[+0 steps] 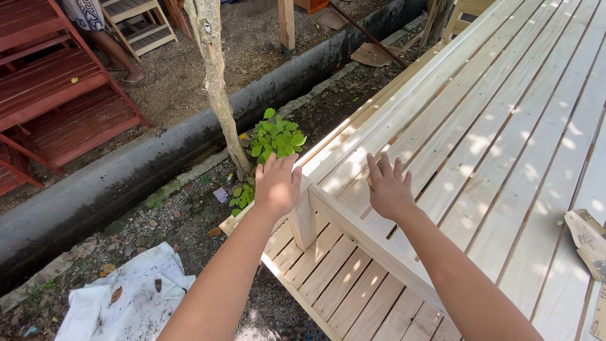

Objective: The person sands the slatted surface and edge rails of a wooden furniture panel by hand, rubbing sandpaper back and forth across the planks and along the frame, working across different sections of the tabletop.

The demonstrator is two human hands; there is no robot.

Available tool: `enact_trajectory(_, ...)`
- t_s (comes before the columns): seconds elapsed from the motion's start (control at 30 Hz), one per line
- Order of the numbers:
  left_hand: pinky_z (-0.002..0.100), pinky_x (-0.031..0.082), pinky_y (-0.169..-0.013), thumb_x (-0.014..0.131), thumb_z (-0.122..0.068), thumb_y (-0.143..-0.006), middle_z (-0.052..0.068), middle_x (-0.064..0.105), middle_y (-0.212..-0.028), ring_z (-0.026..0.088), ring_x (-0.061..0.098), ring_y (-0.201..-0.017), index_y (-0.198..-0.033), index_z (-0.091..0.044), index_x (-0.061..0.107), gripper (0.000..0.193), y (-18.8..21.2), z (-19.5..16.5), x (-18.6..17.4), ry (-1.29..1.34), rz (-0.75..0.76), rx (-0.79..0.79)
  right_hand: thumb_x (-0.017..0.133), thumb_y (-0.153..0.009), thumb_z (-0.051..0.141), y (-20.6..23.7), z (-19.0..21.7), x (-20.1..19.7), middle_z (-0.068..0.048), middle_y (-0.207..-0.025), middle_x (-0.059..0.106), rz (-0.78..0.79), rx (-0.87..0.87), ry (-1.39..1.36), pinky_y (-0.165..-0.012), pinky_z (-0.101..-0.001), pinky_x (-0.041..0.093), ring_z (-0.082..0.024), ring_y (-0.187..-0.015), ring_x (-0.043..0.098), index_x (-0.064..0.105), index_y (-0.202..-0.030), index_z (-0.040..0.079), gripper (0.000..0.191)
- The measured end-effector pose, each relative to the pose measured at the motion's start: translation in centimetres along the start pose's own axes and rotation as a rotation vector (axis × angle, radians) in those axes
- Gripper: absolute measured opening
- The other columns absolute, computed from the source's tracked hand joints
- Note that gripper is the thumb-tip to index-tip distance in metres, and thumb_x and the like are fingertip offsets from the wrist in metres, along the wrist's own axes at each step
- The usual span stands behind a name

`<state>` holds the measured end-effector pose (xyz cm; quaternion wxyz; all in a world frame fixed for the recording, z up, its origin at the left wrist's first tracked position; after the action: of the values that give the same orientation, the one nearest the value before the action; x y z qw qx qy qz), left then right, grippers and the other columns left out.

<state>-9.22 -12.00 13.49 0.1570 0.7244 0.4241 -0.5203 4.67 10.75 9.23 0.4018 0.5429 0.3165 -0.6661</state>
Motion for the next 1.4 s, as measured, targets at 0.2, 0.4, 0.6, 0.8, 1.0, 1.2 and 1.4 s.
enact_trajectory(0.2,0.056,0.007,-0.124,0.037,-0.034,-0.104,0.005,0.044,-0.154,0.03,0.019,-0.153,-0.149,-0.018,0.044,0.047,-7.1,0.4,0.3,-0.035,0.148,0.174,0.05,-0.09,0.008,-5.1,0.2,0.0,-0.019,-0.169,0.009,-0.043,0.107,0.172,-0.119,-0.0704,0.009,-0.05,-0.153,0.004,0.015,-0.164,0.023,0.083)
enact_trajectory(0.4,0.058,0.009,-0.123,0.042,-0.034,-0.104,0.008,0.041,-0.156,0.031,0.016,-0.153,-0.149,-0.015,0.043,0.049,-14.5,-1.8,3.9,-0.156,0.302,0.502,0.049,-0.091,0.012,-7.8,-2.1,1.5,-0.019,-0.17,0.001,0.064,0.385,0.296,-0.115,-0.0758,0.005,-0.055,-0.153,-0.002,0.012,-0.164,0.024,0.083)
enact_trajectory(0.6,0.057,0.013,-0.125,0.046,-0.032,-0.102,0.003,0.045,-0.157,0.029,0.02,-0.156,-0.144,-0.017,0.05,0.045,-17.3,-4.8,8.3,-0.036,0.282,0.761,0.049,-0.096,0.021,-7.7,-2.8,4.1,-0.015,-0.172,-0.003,0.202,0.635,0.111,-0.116,-0.077,0.004,-0.052,-0.154,-0.006,0.007,-0.164,0.031,0.081)
enact_trajectory(0.8,0.058,0.014,-0.121,0.049,-0.03,-0.102,0.008,0.042,-0.156,0.033,0.023,-0.152,-0.144,-0.015,0.048,0.045,-17.2,-7.8,12.5,0.044,0.322,1.008,0.047,-0.097,0.02,-5.0,-1.9,5.9,-0.009,-0.173,-0.001,0.188,0.852,-0.027,-0.115,-0.0795,0.007,-0.047,-0.157,-0.004,0.003,-0.165,0.033,0.082)
enact_trajectory(1.0,0.058,0.013,-0.125,0.043,-0.035,-0.105,0.005,0.039,-0.16,0.032,0.019,-0.156,-0.148,-0.017,0.044,0.046,-17.2,-7.3,13.2,-0.013,0.43,1.2,0.054,-0.096,0.028,-1.3,1.7,7.6,-0.011,-0.173,0.0,0.119,1.048,-0.123,-0.114,-0.081,0.012,-0.047,-0.157,0.001,0.007,-0.165,0.026,0.084)
enact_trajectory(1.2,0.057,0.007,-0.124,0.034,-0.038,-0.106,0.003,0.03,-0.164,0.028,0.01,-0.157,-0.153,-0.018,0.037,0.052,-16.4,-5.4,12.3,-0.065,0.673,1.279,0.055,-0.095,0.015,0.4,8.0,10.1,-0.01,-0.174,-0.011,0.085,1.307,-0.278,-0.11,-0.0846,0.012,-0.047,-0.157,-0.005,0.009,-0.165,0.028,0.085)
enact_trajectory(1.4,0.058,0.006,-0.122,0.036,-0.04,-0.105,0.003,0.027,-0.163,0.03,0.009,-0.154,-0.153,-0.02,0.036,0.052,-13.9,-4.7,13.2,-0.024,0.686,1.401,0.041,-0.103,0.039,3.6,8.9,10.0,-0.01,-0.174,-0.011,-0.013,1.578,-0.413,-0.112,-0.0844,0.008,-0.051,-0.157,-0.008,0.01,-0.164,0.041,0.068)
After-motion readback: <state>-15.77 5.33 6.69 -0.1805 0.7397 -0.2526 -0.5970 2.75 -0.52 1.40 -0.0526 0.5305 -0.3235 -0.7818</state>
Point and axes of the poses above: each hand's wrist, its own y-axis away from the middle knuckle, its own x-axis out of the palm, z = x × y, the point moved 3 cm from there along -y, towards the middle knuckle
